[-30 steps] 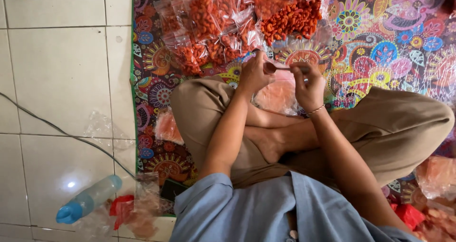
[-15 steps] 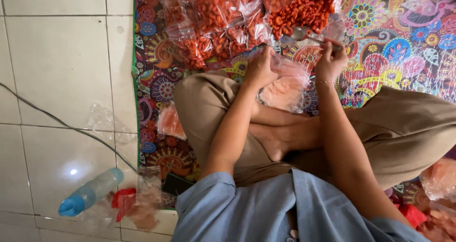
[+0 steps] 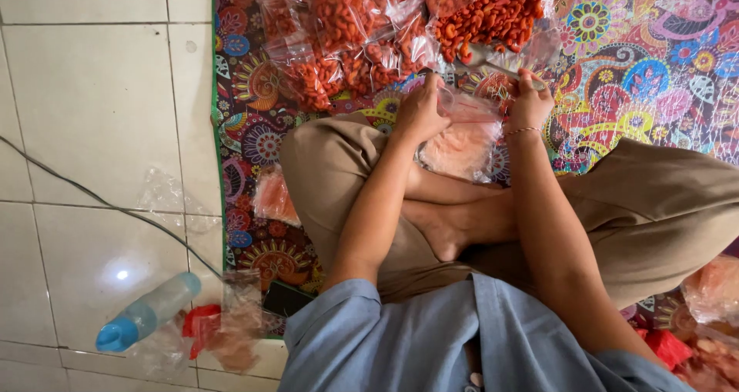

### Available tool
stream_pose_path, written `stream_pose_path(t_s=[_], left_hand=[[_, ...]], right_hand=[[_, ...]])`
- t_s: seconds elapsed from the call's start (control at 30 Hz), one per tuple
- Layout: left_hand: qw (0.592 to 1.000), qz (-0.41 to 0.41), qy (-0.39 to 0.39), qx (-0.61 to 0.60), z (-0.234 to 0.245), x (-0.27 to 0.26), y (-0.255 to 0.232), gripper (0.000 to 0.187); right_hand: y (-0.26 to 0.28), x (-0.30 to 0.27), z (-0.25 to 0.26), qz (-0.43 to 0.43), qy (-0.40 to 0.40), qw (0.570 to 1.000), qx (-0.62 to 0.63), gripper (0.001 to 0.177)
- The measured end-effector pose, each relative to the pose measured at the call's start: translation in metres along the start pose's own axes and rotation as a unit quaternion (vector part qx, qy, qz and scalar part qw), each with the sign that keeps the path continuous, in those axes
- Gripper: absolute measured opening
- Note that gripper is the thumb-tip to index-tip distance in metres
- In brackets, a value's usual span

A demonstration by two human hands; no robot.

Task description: Packaging small red snacks into plastic bags using a spoon while sitting on the floor.

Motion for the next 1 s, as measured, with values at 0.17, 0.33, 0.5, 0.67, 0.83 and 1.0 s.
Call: stream_pose_path(t_s=[0.17, 0.33, 0.5, 0.67, 0.83, 1.0], left_hand=[[1.000, -0.002, -0.004, -0.006, -0.002, 0.002, 0.004, 0.064], [0.999, -0.023, -0.024, -0.009, 0.011, -0.001, -0.009, 0.065], [0.998, -0.015, -0.026, -0.052, 0.022, -0.007, -0.019, 0.070], [0.996, -0.035, -0.040, -0.074, 0.022, -0.014, -0.026, 0.068], [0.998, -0.037, -0.032, -0.049, 0.023, -0.013, -0.022, 0.063], [0.996, -0.070, -0.042, -0.024, 0.013, -0.006, -0.017, 0.066]], right_hand=[[0.036, -0.030, 0.010, -0.005, 0.019, 1.000, -0.019, 0.020], [0.076, -0.064, 0.017, 0.017, 0.047, 0.996, -0.079, 0.020], [0.099, -0.106, 0.008, 0.172, 0.146, 0.961, -0.161, 0.019], [0.117, -0.162, -0.014, 0.398, 0.207, 0.852, -0.270, 0.008], [0.127, -0.130, -0.004, 0.441, 0.206, 0.847, -0.214, 0.027], [0.090, -0.041, 0.005, 0.248, 0.094, 0.957, -0.121, 0.013]])
Point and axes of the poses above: each hand's wrist, its own x-axis towards the middle knuckle, its own z-axis out of the back of the hand, y = z × x, the point moved 6 cm from there along x, towards the middle knuckle, and after that the axes turned 3 degrees about -y, right-handed, at the moved point
